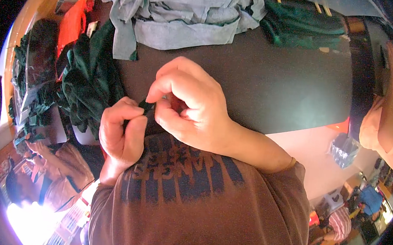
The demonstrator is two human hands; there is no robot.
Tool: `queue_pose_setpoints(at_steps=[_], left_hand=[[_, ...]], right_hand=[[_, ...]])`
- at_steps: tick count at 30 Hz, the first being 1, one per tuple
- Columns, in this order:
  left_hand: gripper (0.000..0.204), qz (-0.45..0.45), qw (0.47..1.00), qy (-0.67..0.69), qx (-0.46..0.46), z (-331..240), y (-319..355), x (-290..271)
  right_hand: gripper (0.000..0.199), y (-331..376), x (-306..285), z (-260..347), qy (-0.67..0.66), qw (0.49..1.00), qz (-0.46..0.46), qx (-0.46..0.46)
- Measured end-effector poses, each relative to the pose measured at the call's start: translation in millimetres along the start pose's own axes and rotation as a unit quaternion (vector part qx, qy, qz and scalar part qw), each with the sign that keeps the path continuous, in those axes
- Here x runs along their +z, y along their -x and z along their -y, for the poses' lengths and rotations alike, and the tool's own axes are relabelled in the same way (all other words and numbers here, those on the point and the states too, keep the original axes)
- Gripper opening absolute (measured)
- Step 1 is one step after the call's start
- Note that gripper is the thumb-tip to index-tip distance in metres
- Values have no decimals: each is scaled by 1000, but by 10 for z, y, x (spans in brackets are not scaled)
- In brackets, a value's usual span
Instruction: Folding and layering green and grey fabric strips in a textile manufacturing setting.
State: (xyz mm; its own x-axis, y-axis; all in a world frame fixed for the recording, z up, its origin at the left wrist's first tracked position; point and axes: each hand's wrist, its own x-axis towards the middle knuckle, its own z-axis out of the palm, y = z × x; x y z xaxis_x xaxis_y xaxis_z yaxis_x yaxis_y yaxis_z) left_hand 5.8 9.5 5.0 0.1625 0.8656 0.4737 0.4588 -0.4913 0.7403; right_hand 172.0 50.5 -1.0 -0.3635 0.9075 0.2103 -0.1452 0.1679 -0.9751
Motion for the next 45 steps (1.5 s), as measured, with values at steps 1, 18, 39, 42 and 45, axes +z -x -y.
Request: queue_pose_setpoints(at_steps=[1, 18, 39, 42, 45], left_hand=[[28, 11, 1000, 3, 21, -13, -2, -9], [36, -94, 965, -175, 169, 30, -88, 18], [48, -38, 974, -163, 155, 68, -68, 93], [47, -15, 971, -174, 161, 56, -87, 79], [49, 26, 975, -167, 142, 46, -101, 85]], right_hand=[[19, -15, -11, -28, -1, 1000, 1, 1], [19, -19, 8, -143, 55, 987, 78, -127], [16, -1, 76, -130, -387, 914, -98, 64], [16, 13, 108, -116, -338, 934, -116, 6], [15, 21, 105, -150, -293, 948, -121, -42]])
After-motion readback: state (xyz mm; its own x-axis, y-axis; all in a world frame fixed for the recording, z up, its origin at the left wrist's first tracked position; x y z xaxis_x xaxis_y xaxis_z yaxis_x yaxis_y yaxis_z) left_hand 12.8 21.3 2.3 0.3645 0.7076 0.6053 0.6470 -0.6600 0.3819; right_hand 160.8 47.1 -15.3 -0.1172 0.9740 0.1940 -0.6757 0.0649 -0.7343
